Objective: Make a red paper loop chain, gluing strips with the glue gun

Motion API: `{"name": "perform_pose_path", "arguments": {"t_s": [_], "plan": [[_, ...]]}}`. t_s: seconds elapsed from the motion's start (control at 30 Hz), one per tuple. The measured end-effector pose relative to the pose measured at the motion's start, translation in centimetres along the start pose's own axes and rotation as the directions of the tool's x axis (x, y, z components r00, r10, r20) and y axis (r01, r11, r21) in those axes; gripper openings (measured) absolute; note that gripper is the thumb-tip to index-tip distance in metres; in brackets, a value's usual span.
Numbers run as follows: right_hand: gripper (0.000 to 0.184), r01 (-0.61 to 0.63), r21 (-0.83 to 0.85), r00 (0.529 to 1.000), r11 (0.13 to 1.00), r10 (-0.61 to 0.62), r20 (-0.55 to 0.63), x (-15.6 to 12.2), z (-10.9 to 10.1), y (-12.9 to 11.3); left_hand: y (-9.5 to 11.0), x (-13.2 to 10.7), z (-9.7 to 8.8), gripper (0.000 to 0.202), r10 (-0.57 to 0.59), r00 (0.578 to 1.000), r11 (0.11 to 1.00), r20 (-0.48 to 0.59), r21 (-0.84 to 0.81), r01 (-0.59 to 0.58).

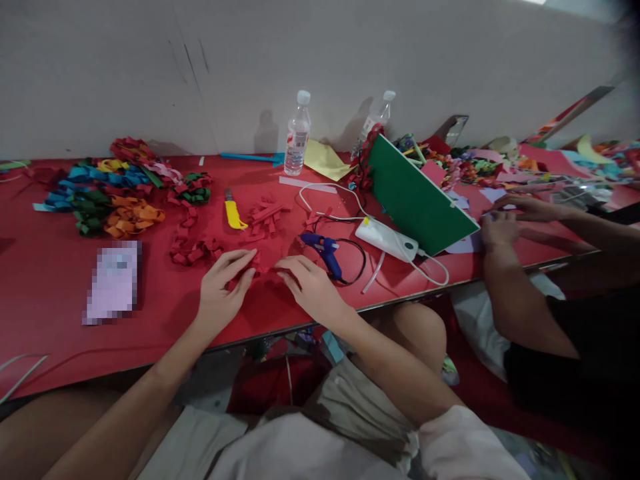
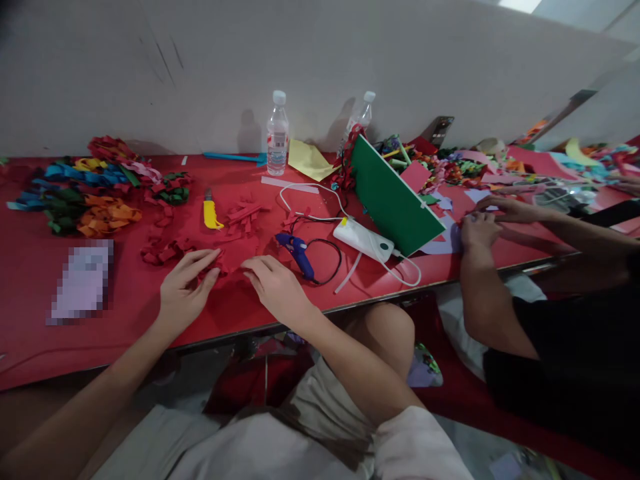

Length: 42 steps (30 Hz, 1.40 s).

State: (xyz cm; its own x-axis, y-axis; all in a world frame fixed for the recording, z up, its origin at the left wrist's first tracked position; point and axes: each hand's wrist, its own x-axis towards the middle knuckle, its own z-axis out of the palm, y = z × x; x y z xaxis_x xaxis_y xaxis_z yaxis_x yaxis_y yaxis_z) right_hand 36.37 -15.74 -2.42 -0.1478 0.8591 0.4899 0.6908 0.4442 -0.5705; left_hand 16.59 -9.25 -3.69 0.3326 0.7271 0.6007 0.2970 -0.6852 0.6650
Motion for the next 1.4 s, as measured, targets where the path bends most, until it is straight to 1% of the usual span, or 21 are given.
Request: {"name": "perform_pose_path", "arguments": {"t_s": [0.07,0.1,0.13,0.17,0.2,0.23,0.27,0.3,0.33,0.4,0.47,0.53,0.6,0.67,0.77,0.87,1.0,1.17,1.27,1.33,1.4], "plan": [[0.023,0.035,-0.058,0.997,0.998,-0.039,-0.059,-0.1,-0.7,-0.2,0.0,0.0,-0.1,0.032,-0.001,1.000,1.000,-0.018,0.008,0.001],[0.023,0.055,-0.092,0.987,0.994,-0.068,-0.144,-0.1,-1.2,-0.2,-0.1,-0.1,-0.1,0.032,-0.010,1.000,1.000,-0.029,0.008,0.011],[0.022,0.056,-0.122,0.961,0.991,-0.087,-0.262,-0.2,-1.8,0.0,-0.2,-0.1,-0.1,0.032,-0.026,0.999,1.000,-0.045,0.003,0.027],[0.020,0.031,-0.135,0.914,0.990,-0.083,-0.397,-0.2,-2.5,0.2,-0.3,-0.1,-0.1,0.033,-0.046,0.997,0.999,-0.062,-0.007,0.046],[0.018,-0.018,-0.127,0.851,0.992,-0.052,-0.523,-0.2,-3.2,0.6,-0.5,-0.2,-0.2,0.034,-0.064,0.995,0.998,-0.081,-0.022,0.062],[0.019,-0.086,-0.100,0.790,0.991,0.007,-0.614,-0.3,-3.9,1.1,-0.6,-0.2,-0.2,0.035,-0.077,0.992,0.996,-0.099,-0.041,0.074],[0.023,-0.168,-0.067,0.751,0.984,0.084,-0.655,-0.3,-4.5,1.8,-0.8,-0.2,-0.3,0.036,-0.084,0.990,0.995,-0.114,-0.060,0.078],[0.028,-0.252,-0.048,0.749,0.967,0.163,-0.642,-0.4,-5.0,2.5,-0.9,-0.2,-0.3,0.037,-0.083,0.988,0.995,-0.127,-0.074,0.074],[0.035,-0.328,-0.055,0.774,0.943,0.235,-0.588,-0.4,-5.4,3.2,-1.0,-0.2,-0.4,0.038,-0.077,0.987,0.995,-0.141,-0.081,0.066],[0.047,-0.435,-0.143,0.842,0.889,0.346,-0.414,-0.7,-5.5,4.5,-1.0,-0.1,-0.4,0.039,-0.060,0.984,0.996,-0.168,-0.075,0.048],[0.049,-0.466,-0.277,0.880,0.840,0.408,-0.242,-1.0,-5.1,5.4,-1.1,-0.1,-0.4,0.040,-0.043,0.983,0.997,-0.178,-0.066,0.031],[0.040,-0.444,-0.388,0.895,0.808,0.425,-0.138,-1.3,-4.3,5.7,-1.1,-0.2,-0.2,0.041,-0.019,0.986,0.998,-0.166,-0.069,0.008],[0.033,-0.418,-0.412,0.905,0.810,0.410,-0.113,-1.4,-3.9,5.5,-1.0,-0.2,-0.1,0.043,0.027,0.989,0.997,-0.147,-0.068,-0.037],[0.030,-0.384,-0.327,0.923,0.863,0.365,-0.119,-1.5,-4.2,4.9,-0.8,-0.2,-0.1,0.046,0.084,0.987,0.994,-0.134,-0.053,-0.092],[0.027,-0.286,-0.136,0.958,0.949,0.278,-0.073,-1.9,-5.6,3.6,-0.3,-0.3,-0.1,0.051,0.160,0.980,0.986,-0.117,-0.024,-0.164],[0.022,-0.176,-0.040,0.984,0.984,0.177,0.027,-2.5,-7.0,2.4,-0.1,-0.3,0.0,0.054,0.205,0.974,0.978,-0.100,-0.016,-0.208],[0.019,-0.039,-0.099,0.987,0.994,0.054,0.151,-2.5,-7.6,1.6,-0.4,-0.4,0.2,0.056,0.236,0.968,0.972,-0.087,0.006,-0.236],[0.024,-0.007,-0.154,0.984,0.988,0.035,0.177,-2.3,-7.7,1.6,-0.5,-0.6,0.2,0.050,0.249,0.965,0.967,-0.087,0.082,-0.242],[0.022,-0.031,-0.107,0.988,0.994,0.046,0.148,-2.7,-7.7,1.8,-0.5,-0.7,0.1,0.042,0.194,0.977,0.980,-0.093,0.062,-0.189],[0.020,-0.111,-0.014,0.989,0.994,0.112,0.099,-3.0,-7.5,2.0,-0.5,-0.6,0.1,0.039,0.057,0.990,0.998,-0.132,0.004,-0.057],[0.022,-0.198,0.097,0.980,0.975,0.195,0.033,-3.1,-7.2,2.1,-0.5,-0.4,0.0,0.039,-0.146,0.970,0.982,-0.193,-0.145,0.119]]}}
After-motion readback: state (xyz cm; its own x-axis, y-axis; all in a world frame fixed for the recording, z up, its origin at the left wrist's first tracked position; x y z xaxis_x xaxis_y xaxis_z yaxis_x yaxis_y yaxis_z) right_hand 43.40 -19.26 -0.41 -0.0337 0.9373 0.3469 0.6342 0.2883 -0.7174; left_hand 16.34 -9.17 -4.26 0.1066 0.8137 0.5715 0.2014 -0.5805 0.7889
